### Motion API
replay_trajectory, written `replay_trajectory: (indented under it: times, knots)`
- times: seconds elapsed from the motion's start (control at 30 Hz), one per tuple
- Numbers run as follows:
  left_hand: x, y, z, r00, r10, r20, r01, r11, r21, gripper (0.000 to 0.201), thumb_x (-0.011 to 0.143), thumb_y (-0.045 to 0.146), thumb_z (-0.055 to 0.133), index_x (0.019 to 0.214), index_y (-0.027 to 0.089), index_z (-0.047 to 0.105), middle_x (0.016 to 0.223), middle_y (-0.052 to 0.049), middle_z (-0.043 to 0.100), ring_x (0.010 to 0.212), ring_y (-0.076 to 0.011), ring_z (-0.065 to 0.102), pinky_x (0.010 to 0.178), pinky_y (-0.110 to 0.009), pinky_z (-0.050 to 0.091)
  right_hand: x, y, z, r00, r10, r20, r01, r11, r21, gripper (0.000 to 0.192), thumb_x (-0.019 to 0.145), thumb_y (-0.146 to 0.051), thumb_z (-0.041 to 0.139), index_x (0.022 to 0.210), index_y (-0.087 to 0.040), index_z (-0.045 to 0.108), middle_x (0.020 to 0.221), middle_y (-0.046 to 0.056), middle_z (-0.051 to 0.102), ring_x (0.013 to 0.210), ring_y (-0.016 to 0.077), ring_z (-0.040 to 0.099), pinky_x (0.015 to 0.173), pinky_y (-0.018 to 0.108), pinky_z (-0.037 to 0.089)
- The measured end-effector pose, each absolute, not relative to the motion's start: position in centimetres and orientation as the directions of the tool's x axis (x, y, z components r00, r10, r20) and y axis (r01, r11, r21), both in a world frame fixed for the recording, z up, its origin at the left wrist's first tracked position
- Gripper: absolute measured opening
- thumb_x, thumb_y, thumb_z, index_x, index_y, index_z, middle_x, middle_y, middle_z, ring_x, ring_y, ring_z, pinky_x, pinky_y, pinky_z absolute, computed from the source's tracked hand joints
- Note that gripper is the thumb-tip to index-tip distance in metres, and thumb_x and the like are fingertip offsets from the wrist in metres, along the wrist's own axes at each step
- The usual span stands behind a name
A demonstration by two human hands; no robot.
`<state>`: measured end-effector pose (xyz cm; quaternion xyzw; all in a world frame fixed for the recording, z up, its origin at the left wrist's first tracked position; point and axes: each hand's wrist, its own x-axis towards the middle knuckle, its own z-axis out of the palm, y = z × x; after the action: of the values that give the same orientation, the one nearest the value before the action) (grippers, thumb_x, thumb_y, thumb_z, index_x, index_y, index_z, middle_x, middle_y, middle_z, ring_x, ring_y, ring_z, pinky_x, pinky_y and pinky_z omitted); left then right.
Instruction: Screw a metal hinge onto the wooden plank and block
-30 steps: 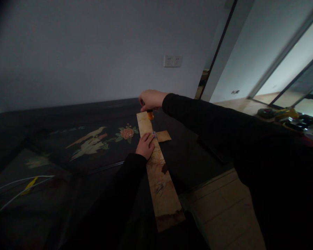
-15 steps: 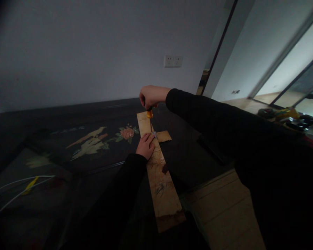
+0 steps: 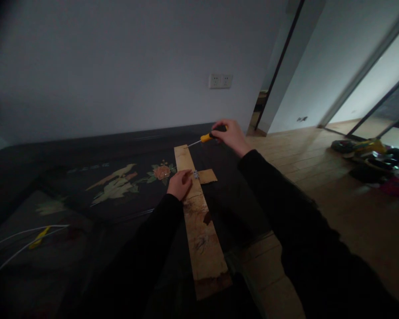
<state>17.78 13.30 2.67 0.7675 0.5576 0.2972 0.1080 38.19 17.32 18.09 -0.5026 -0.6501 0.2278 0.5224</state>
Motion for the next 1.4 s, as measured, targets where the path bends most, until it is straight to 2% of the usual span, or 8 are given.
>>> replay_trajectory:
  times: [0.07, 0.1, 0.2, 0.33, 0.73, 0.9, 1.07, 1.4]
  knots:
    - [17.6, 14.8, 3.2, 0.239, 0.916, 0.322, 0.8, -0.374, 0.47, 0.029, 0.084, 0.016, 0.049, 0.111, 0.017, 0.06, 0.111, -0.009, 0.066, 0.1, -0.0175, 0.062, 0.09, -0.03, 0.047, 39.8, 16.3, 13.7, 0.331, 0.894, 0.301, -0.037, 0.331, -0.943, 0.023, 0.058, -0.02, 0.077, 0.077, -0.014, 0.067, 0.072, 0.0, 0.063, 0.053, 0.0088, 0.058, 0.051, 0.023, 0.05]
    - [17.5, 15.5, 3.5, 0.26, 0.913, 0.314, 0.805, -0.385, 0.452, 0.026, 0.085, 0.017, 0.049, 0.108, 0.017, 0.061, 0.107, -0.009, 0.067, 0.094, -0.0173, 0.063, 0.085, -0.029, 0.049, 40.4, 15.7, 11.5, 0.385, 0.884, 0.265, -0.116, 0.331, -0.936, 0.025, 0.058, -0.025, 0.077, 0.079, -0.015, 0.066, 0.078, 0.001, 0.064, 0.059, 0.0093, 0.06, 0.055, 0.024, 0.052]
    - [17.6, 17.7, 4.4, 0.372, 0.886, 0.278, 0.806, -0.457, 0.376, 0.016, 0.084, 0.021, 0.053, 0.094, 0.017, 0.064, 0.092, -0.007, 0.068, 0.082, -0.0169, 0.063, 0.073, -0.027, 0.049, 41.5, 14.4, 6.3, 0.488, 0.852, 0.192, -0.232, 0.338, -0.912, 0.03, 0.055, -0.033, 0.079, 0.075, -0.017, 0.064, 0.082, 0.0, 0.063, 0.068, 0.0098, 0.061, 0.06, 0.024, 0.055]
    - [17.6, 19.3, 5.4, 0.527, 0.823, 0.211, 0.779, -0.567, 0.267, 0.008, 0.08, 0.023, 0.058, 0.085, 0.02, 0.064, 0.083, -0.002, 0.068, 0.076, -0.0156, 0.062, 0.067, -0.025, 0.047, 42.2, 14.0, 4.3, 0.529, 0.835, 0.149, -0.332, 0.365, -0.87, 0.034, 0.052, -0.034, 0.082, 0.076, -0.017, 0.065, 0.083, 0.0, 0.062, 0.07, 0.0099, 0.061, 0.061, 0.024, 0.056]
    - [17.2, 20.3, 6.5, 0.685, 0.726, 0.06, 0.728, -0.685, -0.018, 0.014, 0.09, 0.031, 0.046, 0.093, 0.023, 0.057, 0.092, -0.002, 0.066, 0.083, -0.0168, 0.062, 0.066, -0.024, 0.043, 42.4, 14.0, 5.1, 0.498, 0.86, 0.116, -0.438, 0.364, -0.822, 0.027, 0.058, -0.029, 0.08, 0.077, -0.016, 0.067, 0.085, 0.003, 0.063, 0.074, 0.0123, 0.061, 0.063, 0.027, 0.056]
    - [17.3, 19.5, 7.1, 0.717, 0.697, 0.028, 0.693, -0.708, -0.135, 0.017, 0.093, 0.029, 0.038, 0.099, 0.023, 0.054, 0.1, -0.003, 0.065, 0.09, -0.0164, 0.061, 0.069, -0.024, 0.043, 42.2, 13.7, 5.5, 0.486, 0.867, 0.115, -0.447, 0.359, -0.819, 0.028, 0.057, -0.029, 0.08, 0.077, -0.015, 0.067, 0.086, 0.003, 0.063, 0.074, 0.0119, 0.061, 0.062, 0.026, 0.056]
    - [17.8, 19.6, 6.9, 0.734, 0.679, -0.007, 0.658, -0.714, -0.241, 0.017, 0.093, 0.025, 0.039, 0.098, 0.021, 0.054, 0.096, -0.006, 0.066, 0.087, -0.0187, 0.063, 0.066, -0.026, 0.044, 42.2, 13.7, 5.6, 0.493, 0.865, 0.094, -0.461, 0.352, -0.815, 0.03, 0.054, -0.029, 0.082, 0.076, -0.015, 0.067, 0.085, 0.002, 0.063, 0.073, 0.0113, 0.061, 0.06, 0.024, 0.055]
    - [18.8, 20.6, 6.5, 0.775, 0.632, -0.019, 0.586, -0.73, -0.352, 0.017, 0.089, 0.021, 0.042, 0.096, 0.016, 0.057, 0.09, -0.013, 0.069, 0.084, -0.025, 0.066, 0.07, -0.034, 0.044, 42.2, 13.7, 5.6, 0.486, 0.867, 0.109, -0.424, 0.343, -0.838, 0.029, 0.057, -0.032, 0.079, 0.077, -0.017, 0.065, 0.087, 0.002, 0.062, 0.073, 0.0115, 0.061, 0.064, 0.027, 0.056]
